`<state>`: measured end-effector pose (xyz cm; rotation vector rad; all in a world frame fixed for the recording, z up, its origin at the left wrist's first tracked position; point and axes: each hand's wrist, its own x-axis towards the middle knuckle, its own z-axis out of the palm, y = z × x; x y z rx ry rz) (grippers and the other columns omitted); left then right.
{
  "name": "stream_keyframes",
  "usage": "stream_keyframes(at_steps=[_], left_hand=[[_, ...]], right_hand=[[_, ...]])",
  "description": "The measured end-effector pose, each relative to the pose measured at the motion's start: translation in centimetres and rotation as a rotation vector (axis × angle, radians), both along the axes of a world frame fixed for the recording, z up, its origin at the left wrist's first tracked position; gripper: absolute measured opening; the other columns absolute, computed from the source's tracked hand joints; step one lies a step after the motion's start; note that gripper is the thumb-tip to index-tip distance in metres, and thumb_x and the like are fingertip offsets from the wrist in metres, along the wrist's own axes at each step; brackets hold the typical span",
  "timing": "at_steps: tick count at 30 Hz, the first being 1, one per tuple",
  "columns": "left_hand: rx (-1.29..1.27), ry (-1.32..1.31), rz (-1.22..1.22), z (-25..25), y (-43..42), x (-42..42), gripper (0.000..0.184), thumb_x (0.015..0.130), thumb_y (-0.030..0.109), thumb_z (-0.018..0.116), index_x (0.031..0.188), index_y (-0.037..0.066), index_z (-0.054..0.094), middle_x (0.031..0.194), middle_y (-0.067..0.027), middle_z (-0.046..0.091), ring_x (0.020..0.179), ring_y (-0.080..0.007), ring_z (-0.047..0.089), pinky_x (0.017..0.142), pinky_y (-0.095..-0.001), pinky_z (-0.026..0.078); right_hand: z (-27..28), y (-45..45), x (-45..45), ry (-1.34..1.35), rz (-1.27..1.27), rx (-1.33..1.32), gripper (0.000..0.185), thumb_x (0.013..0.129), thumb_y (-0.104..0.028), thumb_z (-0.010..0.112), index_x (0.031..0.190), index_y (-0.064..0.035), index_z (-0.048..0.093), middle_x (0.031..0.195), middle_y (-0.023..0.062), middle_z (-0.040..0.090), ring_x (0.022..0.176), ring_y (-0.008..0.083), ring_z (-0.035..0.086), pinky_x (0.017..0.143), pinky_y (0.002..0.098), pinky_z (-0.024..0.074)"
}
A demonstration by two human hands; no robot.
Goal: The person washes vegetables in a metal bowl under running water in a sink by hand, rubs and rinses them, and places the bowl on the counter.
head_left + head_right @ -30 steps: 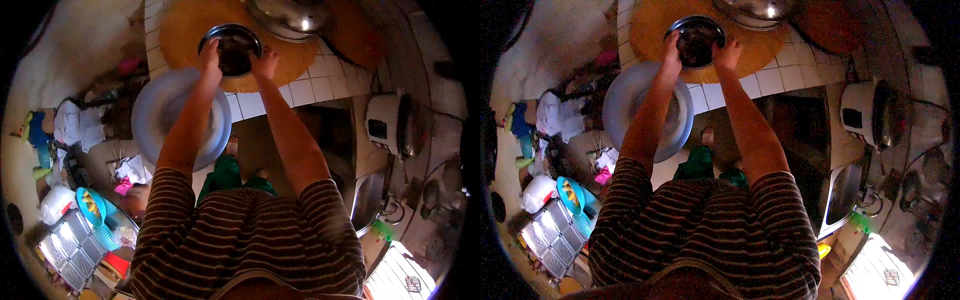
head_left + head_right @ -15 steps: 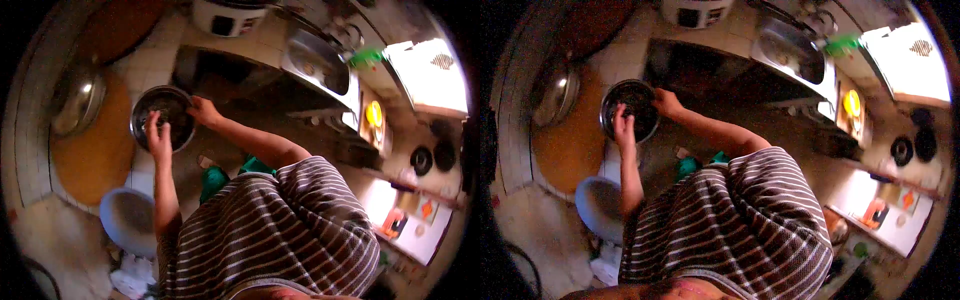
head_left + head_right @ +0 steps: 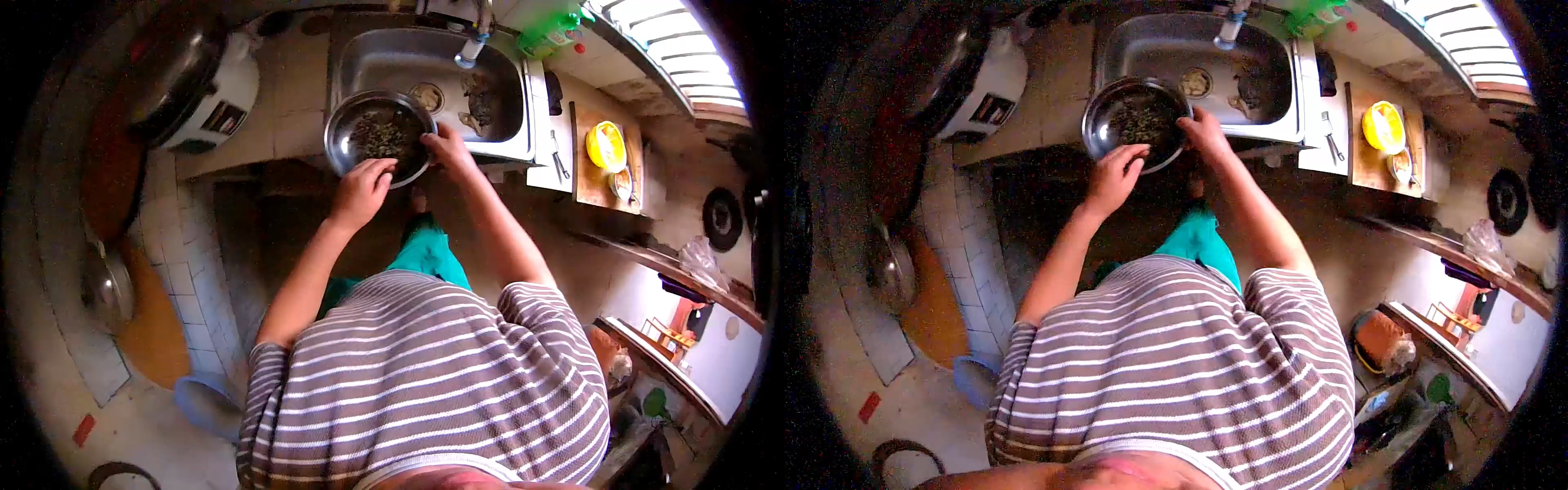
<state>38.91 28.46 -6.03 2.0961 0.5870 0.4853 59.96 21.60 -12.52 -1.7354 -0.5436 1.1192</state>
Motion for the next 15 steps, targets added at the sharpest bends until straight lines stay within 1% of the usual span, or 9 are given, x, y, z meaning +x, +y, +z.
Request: stream_keyframes(at_steps=[2,3,8,10,11,12,13,14,15], left_hand=[[0.019,0.016,-0.096,-2.1,0.4,5.7,0.02,0.081,0.008,0.052,0.099,0.002,0.057,0.094,-0.0134,0.06,0.089,-0.0284,0.057,0.078,-0.0343,0.045],[0.059,0.054,-0.135,-2.6,0.5,8.1,0.02,0.081,0.009,0.052,0.099,0.001,0.057,0.093,-0.0137,0.06,0.089,-0.029,0.056,0.078,-0.035,0.044],[0.075,0.21,-0.206,-7.6,2.1,15.7,0.021,0.081,0.012,0.052,0.098,0.0,0.057,0.094,-0.0149,0.059,0.092,-0.0309,0.055,0.079,-0.0373,0.043],[-0.01,0.334,-0.175,-10.0,2.9,18.0,0.023,0.081,0.015,0.053,0.098,0.0,0.057,0.095,-0.0155,0.059,0.092,-0.0318,0.055,0.08,-0.038,0.043],[-0.062,0.372,-0.165,-11.1,3.4,18.9,0.024,0.08,0.018,0.053,0.099,0.004,0.058,0.097,-0.0139,0.059,0.091,-0.0322,0.055,0.08,-0.0395,0.043],[-0.063,0.381,-0.166,-12.2,3.6,19.3,0.024,0.08,0.018,0.053,0.099,0.004,0.058,0.097,-0.0139,0.059,0.091,-0.0322,0.055,0.08,-0.0395,0.043],[-0.105,0.42,-0.158,-13.3,3.7,19.8,0.025,0.08,0.018,0.053,0.101,0.003,0.057,0.098,-0.0148,0.059,0.092,-0.0315,0.056,0.08,-0.0381,0.044],[-0.149,0.458,-0.151,-14.2,3.8,20.0,0.027,0.081,0.018,0.054,0.102,0.002,0.056,0.098,-0.0157,0.06,0.092,-0.0308,0.057,0.08,-0.0367,0.044],[-0.154,0.465,-0.155,-15.0,4.0,20.2,0.027,0.081,0.018,0.054,0.102,0.002,0.056,0.098,-0.0157,0.06,0.092,-0.0308,0.057,0.08,-0.0367,0.044]], right_hand=[[-0.3,0.3,5.2,-0.007,-0.067,-0.076,0.031,0.075,-0.016,0.058,0.1,0.0014,0.054,0.078,0.0089,0.059,0.063,0.0149,0.055,0.049,0.0285,0.0448],[-3.8,0.3,8.7,-0.105,-0.024,-0.094,0.029,0.074,-0.016,0.058,0.097,0.0014,0.055,0.075,0.0094,0.059,0.06,0.0153,0.055,0.047,0.0291,0.0456],[-7.9,1.4,16.0,-0.033,-0.069,-0.179,0.033,0.072,-0.015,0.058,0.101,0.0009,0.055,0.076,0.0106,0.06,0.055,0.0168,0.056,0.049,0.0304,0.0468],[-11.2,2.1,18.0,-0.153,-0.147,-0.197,0.036,0.072,-0.016,0.058,0.106,-0.0023,0.054,0.082,0.015,0.062,0.067,0.0234,0.061,0.06,0.0351,0.0491],[-13.3,2.3,18.7,-0.142,-0.147,-0.2,0.036,0.072,-0.016,0.058,0.106,-0.0023,0.054,0.082,0.015,0.062,0.067,0.0234,0.061,0.06,0.0351,0.0491],[-16.7,2.3,19.3,-0.273,-0.119,-0.207,0.038,0.072,-0.017,0.058,0.108,-0.004,0.054,0.086,0.018,0.061,0.075,0.0278,0.06,0.067,0.0376,0.0479],[-17.9,2.5,19.8,-0.403,-0.091,-0.214,0.04,0.072,-0.018,0.059,0.11,-0.0057,0.053,0.089,0.0209,0.061,0.084,0.0321,0.06,0.074,0.0402,0.0467],[-18.8,2.5,20.1,-0.395,-0.092,-0.218,0.04,0.072,-0.018,0.059,0.11,-0.0057,0.053,0.089,0.0209,0.061,0.084,0.0321,0.06,0.074,0.0402,0.0467],[-18.8,2.7,20.4,-0.414,-0.053,-0.257,0.041,0.073,-0.019,0.059,0.111,-0.005,0.053,0.092,0.0225,0.059,0.091,0.0348,0.057,0.079,0.0415,0.0439]])
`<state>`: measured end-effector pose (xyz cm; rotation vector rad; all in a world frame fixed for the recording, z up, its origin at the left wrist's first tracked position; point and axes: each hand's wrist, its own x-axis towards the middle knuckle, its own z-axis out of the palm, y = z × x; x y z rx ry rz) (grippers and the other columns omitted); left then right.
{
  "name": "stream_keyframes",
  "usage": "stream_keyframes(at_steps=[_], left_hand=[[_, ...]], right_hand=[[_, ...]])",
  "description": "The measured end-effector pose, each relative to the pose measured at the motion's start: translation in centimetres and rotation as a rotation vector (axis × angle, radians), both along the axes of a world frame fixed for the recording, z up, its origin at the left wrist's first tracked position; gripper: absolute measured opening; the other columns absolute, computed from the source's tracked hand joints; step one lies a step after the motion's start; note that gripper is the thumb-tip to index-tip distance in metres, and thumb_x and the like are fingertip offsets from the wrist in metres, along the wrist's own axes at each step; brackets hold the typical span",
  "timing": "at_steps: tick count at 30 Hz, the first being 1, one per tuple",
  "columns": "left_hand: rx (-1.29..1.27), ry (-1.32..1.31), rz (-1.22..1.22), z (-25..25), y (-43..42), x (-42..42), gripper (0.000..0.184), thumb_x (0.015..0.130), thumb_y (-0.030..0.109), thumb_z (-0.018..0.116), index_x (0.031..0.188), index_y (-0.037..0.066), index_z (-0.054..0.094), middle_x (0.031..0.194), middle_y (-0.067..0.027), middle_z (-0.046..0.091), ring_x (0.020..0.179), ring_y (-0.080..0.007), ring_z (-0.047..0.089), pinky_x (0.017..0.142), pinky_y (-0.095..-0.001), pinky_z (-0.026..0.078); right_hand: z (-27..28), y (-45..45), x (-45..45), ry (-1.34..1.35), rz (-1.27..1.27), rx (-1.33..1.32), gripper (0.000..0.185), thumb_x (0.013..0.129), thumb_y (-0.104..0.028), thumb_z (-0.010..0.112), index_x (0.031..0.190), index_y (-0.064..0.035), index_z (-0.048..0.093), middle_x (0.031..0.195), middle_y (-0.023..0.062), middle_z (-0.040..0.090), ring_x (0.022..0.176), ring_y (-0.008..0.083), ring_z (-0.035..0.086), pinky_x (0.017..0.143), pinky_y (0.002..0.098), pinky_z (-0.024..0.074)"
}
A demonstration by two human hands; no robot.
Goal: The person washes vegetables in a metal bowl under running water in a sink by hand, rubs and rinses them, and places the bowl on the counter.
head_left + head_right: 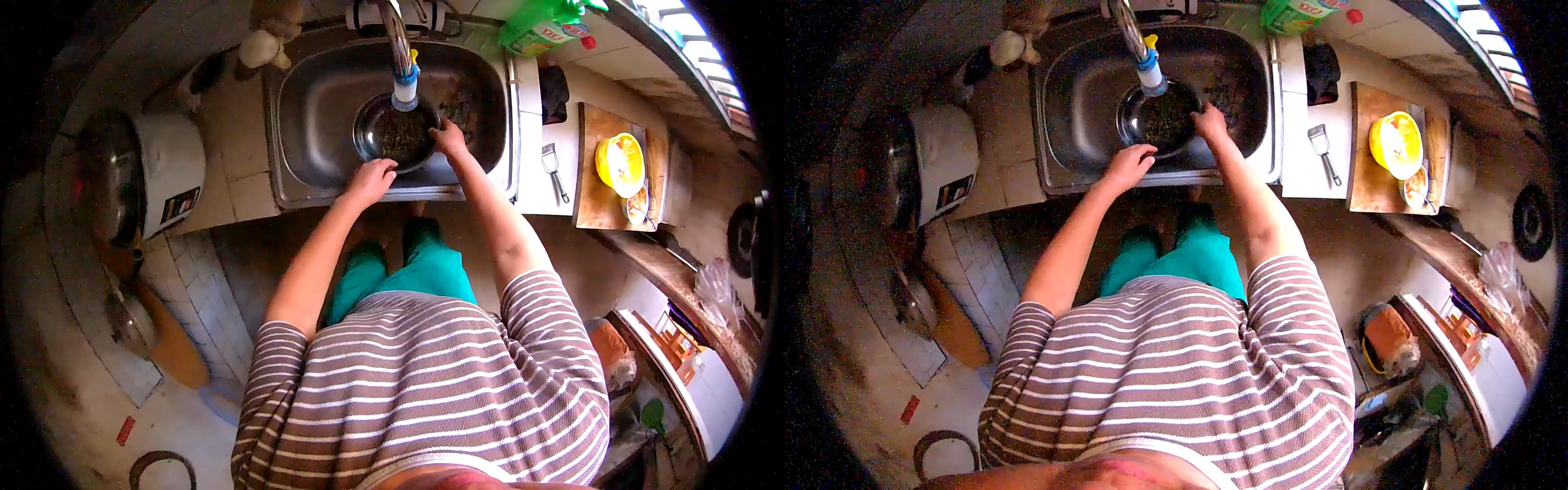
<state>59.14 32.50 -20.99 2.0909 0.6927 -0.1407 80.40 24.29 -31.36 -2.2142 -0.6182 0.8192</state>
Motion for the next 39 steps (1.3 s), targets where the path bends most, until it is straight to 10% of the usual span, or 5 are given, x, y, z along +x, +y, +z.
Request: stream_keyframes(at_steps=[11,26,32,37,39], left_hand=[[-0.379,-0.104,0.262,-8.1,1.6,2.4,0.025,0.082,0.015,0.052,0.104,0.004,0.056,0.096,-0.0116,0.061,0.091,-0.0195,0.058,0.081,-0.0315,0.044],[-1.109,-0.434,1.01,-6.6,3.4,6.7,0.031,0.085,0.024,0.049,0.11,0.006,0.053,0.106,-0.0084,0.057,0.099,-0.0193,0.053,0.088,-0.0316,0.04],[-1.027,-0.467,0.985,-11.7,4.6,12.1,0.046,0.085,0.048,0.044,0.108,0.009,0.051,0.105,-0.008,0.055,0.098,-0.0208,0.05,0.086,-0.0323,0.038],[-0.598,-0.309,1.026,4.2,-0.7,13.0,0.064,0.085,0.055,0.037,0.125,0.005,0.04,0.126,-0.0071,0.044,0.114,-0.0204,0.041,0.097,-0.0328,0.028],[-1.042,-0.358,1.017,2.5,1.5,12.4,0.065,0.085,0.056,0.037,0.12,0.002,0.044,0.12,-0.0077,0.048,0.106,-0.0212,0.045,0.093,-0.0338,0.032]], right_hand=[[18.9,9.9,3.7,0.21,-0.026,0.89,0.034,0.085,-0.011,0.05,0.116,0.0021,0.049,0.105,0.0093,0.058,0.095,0.0163,0.055,0.084,0.0251,0.0422],[9.1,6.2,-0.8,0.791,-0.327,0.71,0.032,0.087,-0.022,0.046,0.106,0.0014,0.054,0.101,0.0127,0.06,0.09,0.0201,0.058,0.078,0.0302,0.0457],[9.1,5.3,-7.3,0.387,0.045,0.482,0.045,0.091,-0.035,0.038,0.118,0.0003,0.042,0.119,0.0097,0.048,0.112,0.0169,0.04,0.093,0.0285,0.0302],[4.0,6.8,-3.2,0.996,-0.463,0.398,0.04,0.089,-0.043,0.042,0.108,-0.0093,0.051,0.097,0.0015,0.051,0.09,0.0143,0.046,0.08,0.0308,0.0381],[7.8,5.9,-5.7,0.778,-0.33,0.434,0.047,0.089,-0.044,0.039,0.114,-0.0051,0.046,0.108,0.0065,0.048,0.1,0.0182,0.043,0.088,0.0312,0.0336]])
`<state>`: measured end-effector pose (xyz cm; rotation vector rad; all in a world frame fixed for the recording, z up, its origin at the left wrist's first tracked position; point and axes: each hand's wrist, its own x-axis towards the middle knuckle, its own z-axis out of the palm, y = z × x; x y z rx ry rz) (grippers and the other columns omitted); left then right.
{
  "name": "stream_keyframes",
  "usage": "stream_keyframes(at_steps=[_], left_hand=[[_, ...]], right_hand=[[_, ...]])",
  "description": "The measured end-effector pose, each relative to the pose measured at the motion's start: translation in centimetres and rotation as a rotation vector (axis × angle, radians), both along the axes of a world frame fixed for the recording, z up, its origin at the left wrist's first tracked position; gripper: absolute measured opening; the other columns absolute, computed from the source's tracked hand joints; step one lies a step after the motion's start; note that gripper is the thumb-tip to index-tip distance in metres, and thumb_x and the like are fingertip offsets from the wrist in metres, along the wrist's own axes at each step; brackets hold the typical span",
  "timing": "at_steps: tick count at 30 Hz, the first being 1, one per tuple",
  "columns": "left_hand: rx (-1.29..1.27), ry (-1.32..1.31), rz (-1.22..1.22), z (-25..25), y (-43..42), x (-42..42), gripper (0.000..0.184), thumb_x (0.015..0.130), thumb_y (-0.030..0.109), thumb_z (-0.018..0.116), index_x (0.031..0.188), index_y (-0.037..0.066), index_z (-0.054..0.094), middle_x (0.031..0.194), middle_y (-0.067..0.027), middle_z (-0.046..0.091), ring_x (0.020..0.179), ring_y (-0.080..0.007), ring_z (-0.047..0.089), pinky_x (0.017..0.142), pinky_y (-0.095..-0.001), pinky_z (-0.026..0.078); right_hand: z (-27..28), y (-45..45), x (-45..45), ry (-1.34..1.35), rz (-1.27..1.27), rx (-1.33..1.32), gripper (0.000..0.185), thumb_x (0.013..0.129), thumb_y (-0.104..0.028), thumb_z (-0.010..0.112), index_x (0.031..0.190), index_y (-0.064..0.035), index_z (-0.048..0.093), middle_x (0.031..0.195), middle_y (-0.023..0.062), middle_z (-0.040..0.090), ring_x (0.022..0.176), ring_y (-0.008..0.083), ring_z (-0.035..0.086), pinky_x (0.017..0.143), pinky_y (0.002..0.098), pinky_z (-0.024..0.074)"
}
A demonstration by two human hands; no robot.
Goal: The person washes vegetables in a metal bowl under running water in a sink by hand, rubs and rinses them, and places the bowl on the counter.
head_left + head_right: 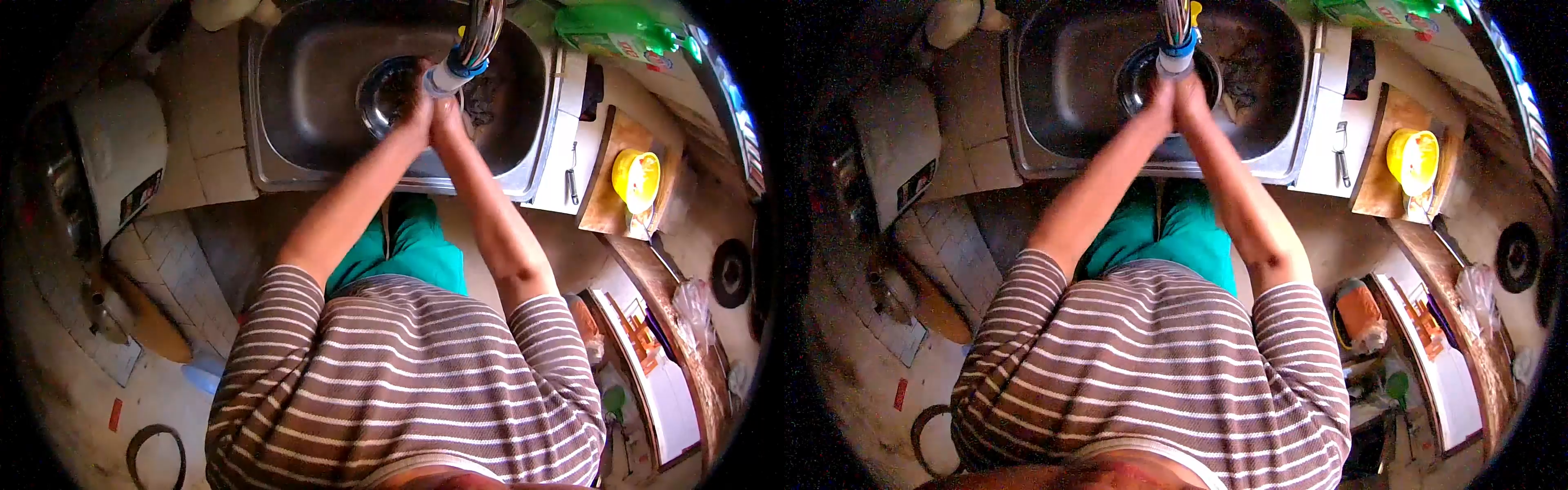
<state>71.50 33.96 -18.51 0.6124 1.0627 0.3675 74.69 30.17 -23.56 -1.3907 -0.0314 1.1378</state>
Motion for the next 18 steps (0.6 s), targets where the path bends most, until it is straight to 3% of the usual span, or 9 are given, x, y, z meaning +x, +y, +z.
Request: stream_keyframes(at_steps=[3,5,7,8,11,14,16,17,18], left_hand=[[-0.027,-0.149,0.059,-14.5,2.7,-0.5,0.064,0.084,0.057,0.038,0.112,0.0,0.049,0.111,-0.0079,0.053,0.095,-0.0217,0.05,0.085,-0.0343,0.038],[-0.141,-0.158,0.126,-10.8,0.7,-1.1,0.058,0.083,0.056,0.043,0.111,0.006,0.051,0.111,-0.0056,0.054,0.1,-0.0196,0.05,0.087,-0.0337,0.038],[-0.239,-0.245,0.23,-5.7,-1.5,0.1,0.064,0.08,0.058,0.047,0.114,0.004,0.049,0.113,-0.0106,0.052,0.101,-0.0201,0.049,0.087,-0.0324,0.037],[-0.102,-0.223,0.192,-5.2,-1.9,-0.3,0.055,0.075,0.049,0.059,0.109,0.006,0.052,0.108,-0.011,0.055,0.097,-0.0195,0.053,0.084,-0.0311,0.041],[-0.074,-0.132,0.109,-7.3,0.4,-0.3,0.05,0.072,0.044,0.063,0.104,0.007,0.054,0.104,-0.0109,0.057,0.092,-0.0196,0.055,0.081,-0.0307,0.043],[-0.046,-0.051,0.034,-8.2,1.8,-0.1,0.045,0.069,0.039,0.066,0.1,0.008,0.056,0.1,-0.0108,0.059,0.086,-0.0198,0.057,0.078,-0.0304,0.045],[0.006,0.062,-0.026,-8.0,1.1,-0.6,0.037,0.067,0.029,0.068,0.092,0.005,0.058,0.091,-0.0106,0.061,0.077,-0.0207,0.059,0.072,-0.0296,0.047],[-0.099,-0.072,-0.074,-9.2,1.4,-0.8,0.036,0.068,0.03,0.067,0.088,0.002,0.058,0.089,-0.0112,0.061,0.077,-0.0204,0.059,0.071,-0.0312,0.048],[-0.096,-0.074,-0.071,-8.5,2.0,-1.4,0.036,0.068,0.03,0.067,0.088,0.002,0.058,0.089,-0.0112,0.061,0.077,-0.0204,0.059,0.071,-0.0312,0.048]], right_hand=[[2.2,-0.6,-2.4,-0.376,0.221,0.165,0.051,0.089,-0.044,0.037,0.114,-0.0003,0.043,0.112,0.0115,0.046,0.105,0.0223,0.039,0.091,0.0324,0.0296],[-0.9,-0.1,0.0,-0.434,0.353,0.136,0.047,0.089,-0.036,0.042,0.123,-0.0031,0.04,0.125,0.0111,0.041,0.116,0.0232,0.035,0.099,0.0315,0.0246],[-1.9,0.0,2.0,-0.93,0.294,0.113,0.031,0.084,-0.03,0.051,0.101,-0.0038,0.05,0.094,0.0178,0.058,0.085,0.0281,0.056,0.075,0.0364,0.043],[-5.0,-0.3,3.0,-0.976,0.246,0.143,0.035,0.081,-0.031,0.053,0.103,-0.0035,0.049,0.093,0.0184,0.058,0.085,0.0325,0.056,0.072,0.0385,0.0439],[-4.8,0.2,2.2,-1.207,0.335,0.014,0.031,0.075,-0.024,0.059,0.096,-0.0028,0.054,0.09,0.0188,0.059,0.084,0.0357,0.056,0.07,0.0394,0.0438],[-2.8,-0.3,1.1,-1.324,0.384,0.036,0.023,0.07,-0.012,0.059,0.09,-0.001,0.059,0.088,0.0185,0.06,0.077,0.0309,0.057,0.065,0.0384,0.0432],[0.5,-0.6,-0.8,-0.763,0.06,-0.186,0.021,0.07,-0.004,0.056,0.09,0.0002,0.058,0.082,0.0139,0.06,0.075,0.0256,0.056,0.066,0.0388,0.0438],[-0.6,-0.8,-1.5,-0.426,-0.089,-0.208,0.016,0.073,-0.001,0.054,0.088,-0.002,0.058,0.075,0.0065,0.058,0.077,0.0215,0.056,0.067,0.0333,0.0448],[0.1,-0.4,-1.9,-0.428,-0.085,-0.205,0.016,0.073,-0.001,0.054,0.088,-0.002,0.058,0.075,0.0065,0.058,0.077,0.0215,0.056,0.067,0.0333,0.0448]])
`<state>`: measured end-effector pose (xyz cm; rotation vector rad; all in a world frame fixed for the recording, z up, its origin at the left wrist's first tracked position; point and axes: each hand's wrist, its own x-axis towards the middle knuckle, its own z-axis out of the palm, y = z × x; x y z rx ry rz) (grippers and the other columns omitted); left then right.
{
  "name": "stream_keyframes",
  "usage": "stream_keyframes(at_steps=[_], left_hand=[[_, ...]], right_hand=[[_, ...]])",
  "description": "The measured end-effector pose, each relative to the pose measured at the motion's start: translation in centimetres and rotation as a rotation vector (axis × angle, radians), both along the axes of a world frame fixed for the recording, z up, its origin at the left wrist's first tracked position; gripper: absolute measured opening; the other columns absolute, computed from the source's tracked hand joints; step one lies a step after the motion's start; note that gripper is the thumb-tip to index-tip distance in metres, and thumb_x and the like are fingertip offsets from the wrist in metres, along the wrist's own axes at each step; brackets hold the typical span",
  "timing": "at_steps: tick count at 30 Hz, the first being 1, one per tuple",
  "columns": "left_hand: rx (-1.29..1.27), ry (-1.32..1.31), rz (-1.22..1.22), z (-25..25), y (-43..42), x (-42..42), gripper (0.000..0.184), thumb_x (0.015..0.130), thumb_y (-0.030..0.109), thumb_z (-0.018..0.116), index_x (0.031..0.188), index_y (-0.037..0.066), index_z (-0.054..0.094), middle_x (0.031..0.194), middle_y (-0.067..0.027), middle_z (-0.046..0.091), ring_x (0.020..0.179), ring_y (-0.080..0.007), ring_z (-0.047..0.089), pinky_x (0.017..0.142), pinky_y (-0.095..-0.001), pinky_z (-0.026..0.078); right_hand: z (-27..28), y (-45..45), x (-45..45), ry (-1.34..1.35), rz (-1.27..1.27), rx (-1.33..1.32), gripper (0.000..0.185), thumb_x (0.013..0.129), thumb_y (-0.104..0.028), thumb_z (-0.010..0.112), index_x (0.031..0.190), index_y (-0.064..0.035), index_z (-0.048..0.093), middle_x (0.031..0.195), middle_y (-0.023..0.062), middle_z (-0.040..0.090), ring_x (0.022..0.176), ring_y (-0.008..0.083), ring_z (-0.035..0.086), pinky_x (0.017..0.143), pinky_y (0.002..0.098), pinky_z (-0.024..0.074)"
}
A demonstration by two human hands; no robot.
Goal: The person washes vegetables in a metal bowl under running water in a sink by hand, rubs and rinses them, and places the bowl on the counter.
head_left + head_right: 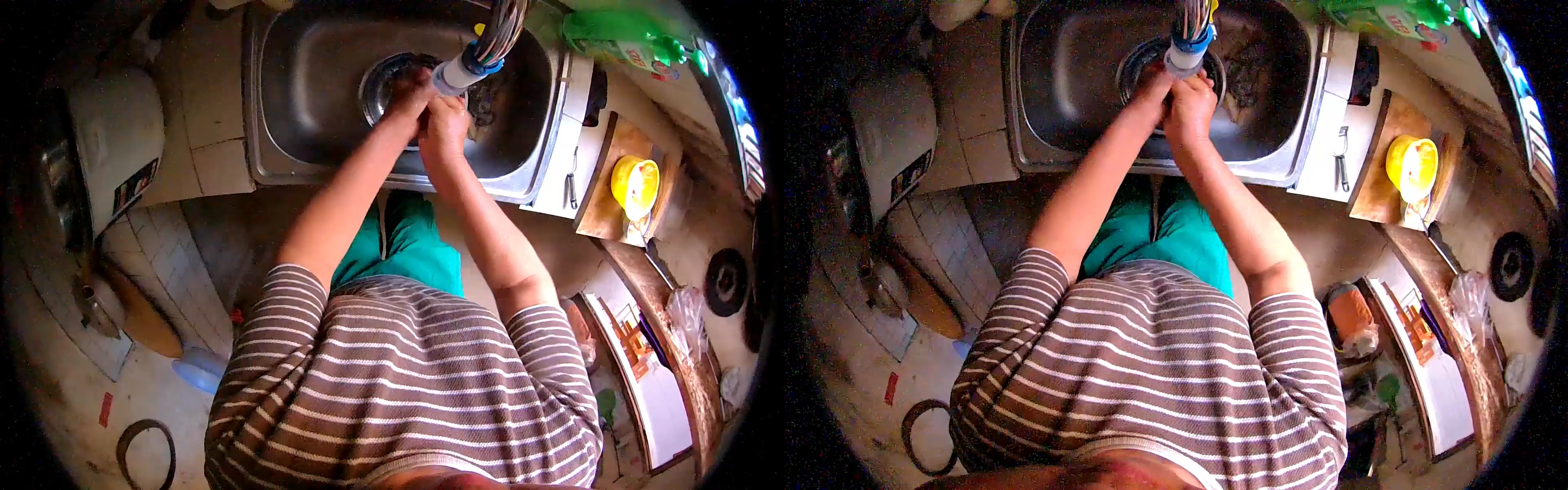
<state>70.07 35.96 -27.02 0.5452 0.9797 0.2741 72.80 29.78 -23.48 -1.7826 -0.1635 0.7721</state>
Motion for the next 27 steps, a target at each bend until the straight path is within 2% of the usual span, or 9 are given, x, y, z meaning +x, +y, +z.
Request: stream_keyframes(at_steps=[2,4,8,10,11,14,15,24,27], left_hand=[[0.073,-0.58,-0.254,3.0,1.3,-1.5,0.035,0.071,0.033,0.064,0.084,0.001,0.057,0.081,-0.0107,0.061,0.077,-0.0205,0.06,0.07,-0.0324,0.048],[0.002,-0.55,-0.281,3.2,1.4,-1.3,0.035,0.073,0.036,0.061,0.081,0.002,0.058,0.076,-0.0104,0.06,0.074,-0.0205,0.06,0.068,-0.0327,0.048],[-0.029,-0.146,0.023,-2.8,0.6,-0.8,0.034,0.078,0.038,0.056,0.078,0.004,0.06,0.074,-0.007,0.06,0.066,-0.016,0.055,0.061,-0.0311,0.045],[-0.177,0.071,0.353,-3.4,-0.2,-0.6,0.028,0.082,0.033,0.052,0.077,0.006,0.061,0.074,-0.0056,0.06,0.065,-0.015,0.054,0.059,-0.0306,0.043],[-0.174,0.07,0.358,-4.0,-0.3,-0.9,0.028,0.082,0.033,0.052,0.077,0.006,0.061,0.074,-0.0056,0.06,0.065,-0.015,0.054,0.059,-0.0306,0.043],[0.608,0.338,0.16,-7.8,-0.7,-3.5,0.025,0.087,0.017,0.046,0.104,0.001,0.055,0.104,-0.01,0.057,0.098,-0.0194,0.052,0.087,-0.0314,0.039],[0.485,0.225,0.131,-7.2,-0.4,-4.4,0.032,0.088,0.014,0.044,0.118,0.002,0.047,0.12,-0.0092,0.049,0.112,-0.0193,0.045,0.096,-0.031,0.031],[0.247,0.236,0.205,-6.4,1.7,-1.6,0.037,0.087,0.018,0.047,0.123,0.009,0.047,0.126,-0.0044,0.046,0.113,-0.0172,0.043,0.094,-0.0284,0.031],[0.078,0.234,0.283,-8.3,1.5,-0.6,0.038,0.086,0.025,0.049,0.121,0.008,0.049,0.124,-0.0049,0.047,0.111,-0.0181,0.043,0.093,-0.0304,0.032]], right_hand=[[3.1,0.6,-1.3,0.721,-0.49,0.601,0.012,0.075,-0.002,0.054,0.087,-0.0013,0.058,0.073,0.0029,0.057,0.076,0.0181,0.055,0.067,0.0252,0.0433],[4.0,0.6,-1.9,0.761,-0.575,0.614,0.011,0.076,-0.001,0.053,0.087,0.0,0.057,0.074,0.0036,0.057,0.075,0.0157,0.055,0.067,0.0219,0.0427],[-2.7,0.1,-0.6,0.237,-0.135,0.32,0.011,0.075,-0.002,0.054,0.082,0.0004,0.062,0.079,0.0096,0.062,0.071,0.0242,0.06,0.069,0.0315,0.047],[-4.1,-0.5,1.5,-0.609,0.356,0.109,0.013,0.071,-0.005,0.058,0.083,-0.0005,0.063,0.082,0.0183,0.063,0.075,0.0326,0.061,0.066,0.0366,0.0475],[-4.4,-0.7,2.6,-0.462,0.369,-0.005,0.02,0.067,-0.004,0.057,0.086,-0.0015,0.062,0.082,0.0228,0.059,0.08,0.0373,0.059,0.066,0.0399,0.0473],[-4.1,-0.9,5.2,-0.578,0.39,-0.234,0.023,0.066,0.0,0.049,0.085,0.0001,0.061,0.085,0.0224,0.06,0.086,0.039,0.056,0.073,0.0423,0.0449],[-4.8,-1.1,5.6,-0.549,0.395,-0.222,0.022,0.067,-0.002,0.049,0.086,0.001,0.059,0.087,0.0229,0.06,0.088,0.0392,0.055,0.074,0.0445,0.0434],[-12.5,1.4,6.3,-0.543,0.164,0.092,0.035,0.072,-0.025,0.063,0.1,-0.0054,0.056,0.097,0.0176,0.06,0.092,0.0315,0.057,0.077,0.0363,0.044],[-14.2,2.0,3.6,-0.531,0.225,0.031,0.029,0.079,-0.016,0.058,0.105,-0.0044,0.057,0.095,0.0114,0.06,0.092,0.0245,0.054,0.083,0.0331,0.0394]])
